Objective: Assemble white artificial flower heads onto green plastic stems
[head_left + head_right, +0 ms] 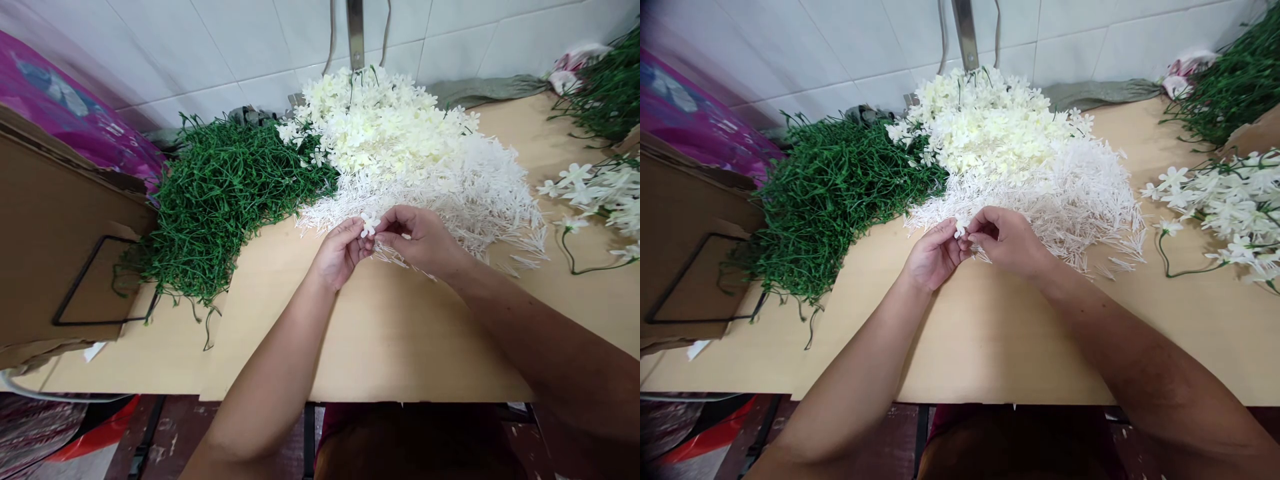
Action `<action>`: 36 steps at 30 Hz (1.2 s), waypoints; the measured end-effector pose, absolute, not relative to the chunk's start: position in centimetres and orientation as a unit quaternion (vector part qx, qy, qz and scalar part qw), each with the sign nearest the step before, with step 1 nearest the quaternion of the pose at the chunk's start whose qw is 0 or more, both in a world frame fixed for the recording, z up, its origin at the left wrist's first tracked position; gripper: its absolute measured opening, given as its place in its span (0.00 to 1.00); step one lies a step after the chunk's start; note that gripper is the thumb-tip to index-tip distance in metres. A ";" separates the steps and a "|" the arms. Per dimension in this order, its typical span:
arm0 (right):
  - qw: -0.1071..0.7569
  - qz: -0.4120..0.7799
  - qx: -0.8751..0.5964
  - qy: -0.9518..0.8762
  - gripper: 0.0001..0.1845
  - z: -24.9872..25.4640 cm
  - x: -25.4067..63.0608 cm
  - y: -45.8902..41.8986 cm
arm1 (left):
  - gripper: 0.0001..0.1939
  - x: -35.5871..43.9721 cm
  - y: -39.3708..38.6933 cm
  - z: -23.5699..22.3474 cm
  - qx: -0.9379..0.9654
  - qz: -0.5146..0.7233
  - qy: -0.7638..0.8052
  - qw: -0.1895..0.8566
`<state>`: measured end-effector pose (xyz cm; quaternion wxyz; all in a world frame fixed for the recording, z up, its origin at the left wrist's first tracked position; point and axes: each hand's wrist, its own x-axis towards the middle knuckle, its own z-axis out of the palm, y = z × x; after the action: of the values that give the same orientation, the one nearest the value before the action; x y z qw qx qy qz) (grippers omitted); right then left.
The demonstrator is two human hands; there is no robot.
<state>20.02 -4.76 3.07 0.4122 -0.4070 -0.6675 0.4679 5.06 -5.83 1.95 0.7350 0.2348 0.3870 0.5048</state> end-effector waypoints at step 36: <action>0.465 0.385 -0.387 -0.697 0.11 1.9 19.5 -5.3 | 0.07 5.3 -5.8 1.4 0.316 0.499 0.433 0.681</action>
<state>19.47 -5.29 1.92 0.4647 -0.3874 -0.6970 0.3849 5.34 -5.83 1.37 0.6814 0.3160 0.4326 0.4987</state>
